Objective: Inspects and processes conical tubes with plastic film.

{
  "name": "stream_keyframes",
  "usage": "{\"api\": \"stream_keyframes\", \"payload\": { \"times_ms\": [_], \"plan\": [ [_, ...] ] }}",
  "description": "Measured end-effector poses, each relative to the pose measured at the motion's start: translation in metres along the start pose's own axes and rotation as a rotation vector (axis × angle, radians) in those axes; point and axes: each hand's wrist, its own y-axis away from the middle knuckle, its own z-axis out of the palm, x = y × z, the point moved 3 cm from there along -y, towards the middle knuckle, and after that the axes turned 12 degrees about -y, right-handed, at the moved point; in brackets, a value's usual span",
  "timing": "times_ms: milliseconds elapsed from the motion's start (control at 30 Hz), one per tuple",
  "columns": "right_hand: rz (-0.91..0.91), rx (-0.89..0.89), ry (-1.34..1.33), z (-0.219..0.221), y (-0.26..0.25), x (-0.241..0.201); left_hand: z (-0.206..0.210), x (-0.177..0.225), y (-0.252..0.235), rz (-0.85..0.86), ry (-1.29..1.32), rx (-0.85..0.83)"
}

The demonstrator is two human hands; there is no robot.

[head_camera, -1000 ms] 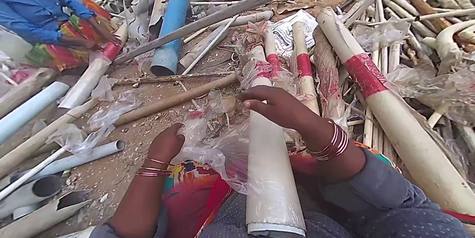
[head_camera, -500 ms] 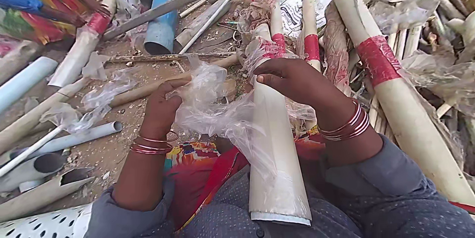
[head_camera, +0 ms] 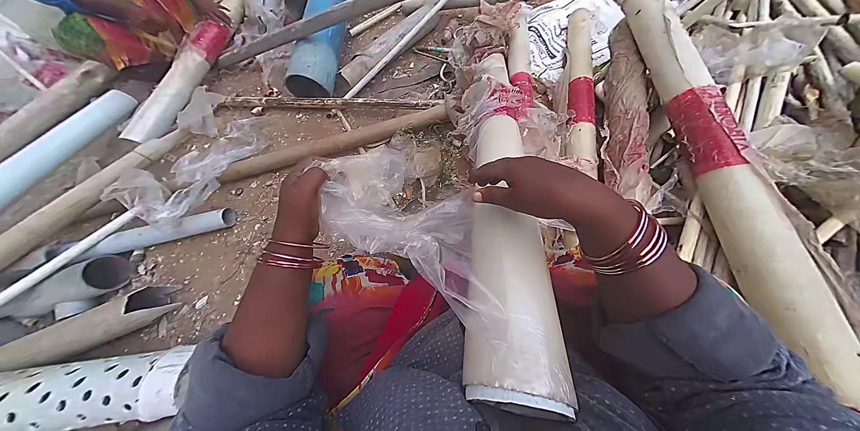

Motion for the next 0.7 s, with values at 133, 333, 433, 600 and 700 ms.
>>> {"api": "stream_keyframes", "payload": {
  "times_ms": [133,333,433,600,700],
  "plan": [
    [0.004,-0.026,0.015,0.004,0.000,0.001,-0.006,-0.006,-0.010,-0.090,-0.123,-0.031],
    [0.006,0.037,0.008,-0.004,0.000,0.007,-0.019,-0.010,-0.009,-0.069,-0.008,0.014],
    [-0.006,0.039,-0.007,-0.007,-0.001,0.011,-0.034,-0.019,-0.012,-0.059,0.056,-0.178],
    [0.054,0.024,0.011,-0.009,-0.001,0.015,-0.076,-0.076,-0.030,-0.055,0.238,-0.513],
    [0.072,0.027,0.018,-0.010,-0.001,0.014,-0.108,-0.100,-0.033,-0.214,0.365,-0.102]
  ]
}}
